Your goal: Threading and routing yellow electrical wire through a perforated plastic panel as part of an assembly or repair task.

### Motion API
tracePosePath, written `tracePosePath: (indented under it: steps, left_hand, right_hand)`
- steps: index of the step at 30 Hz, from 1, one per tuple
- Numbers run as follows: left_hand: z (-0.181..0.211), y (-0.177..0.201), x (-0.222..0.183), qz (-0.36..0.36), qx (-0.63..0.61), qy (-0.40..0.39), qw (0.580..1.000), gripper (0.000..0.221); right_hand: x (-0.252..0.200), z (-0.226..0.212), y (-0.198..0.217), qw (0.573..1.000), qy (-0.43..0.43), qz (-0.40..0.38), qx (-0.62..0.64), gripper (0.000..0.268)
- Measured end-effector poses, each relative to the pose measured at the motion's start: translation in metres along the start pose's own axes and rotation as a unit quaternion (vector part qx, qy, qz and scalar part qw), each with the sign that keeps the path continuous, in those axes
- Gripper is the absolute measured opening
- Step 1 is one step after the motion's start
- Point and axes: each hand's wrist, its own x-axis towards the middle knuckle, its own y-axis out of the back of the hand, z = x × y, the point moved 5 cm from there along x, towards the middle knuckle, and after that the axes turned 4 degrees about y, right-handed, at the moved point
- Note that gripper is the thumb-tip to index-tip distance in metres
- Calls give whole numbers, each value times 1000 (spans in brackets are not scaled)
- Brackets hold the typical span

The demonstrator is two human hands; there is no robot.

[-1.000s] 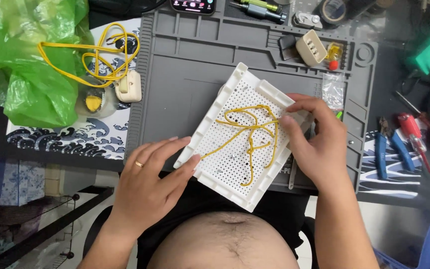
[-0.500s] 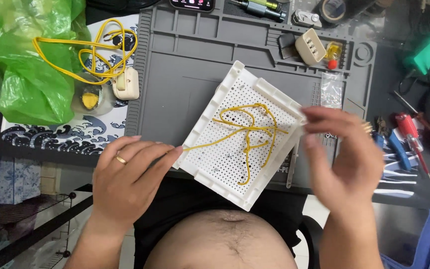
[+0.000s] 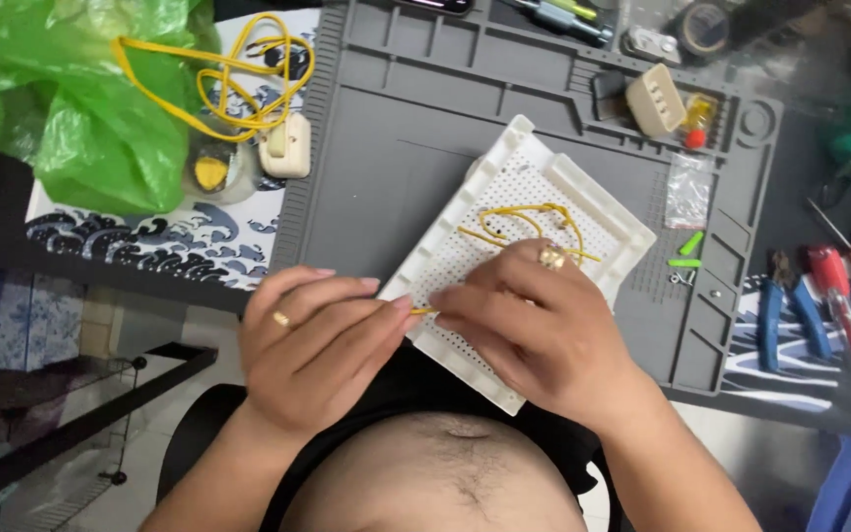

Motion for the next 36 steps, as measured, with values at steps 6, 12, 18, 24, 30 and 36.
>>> tracePosePath:
  steps: [6,12,18,24,30,36]
  left_hand:
    - [-21,-12,-27,-39,32,66,996,9]
    - [-35,-33,-56,-123,-21,169,978,42]
    - [-25,-39,-52,-167,-88,182,965,60]
    - [-24,-41,-53,-157,-98,181,966,62]
    - [-22,-42,-56,-146,-101,179,968,62]
    - [-23,-42,-59,-151,-100,169,969,60]
  right_hand:
    - [-7,6,0,998,-53,9,-14,6]
    - [-13,9,-10,991,-69,-62,-93,9]
    - [-13,11,-21,983,-52,-93,-146,10]
    - [-9,10,-21,981,-48,-90,-166,11]
    - [-8,15,-26,975,-64,-66,-203,7]
    - [-12,16,-29,975,-65,-12,-211,9]
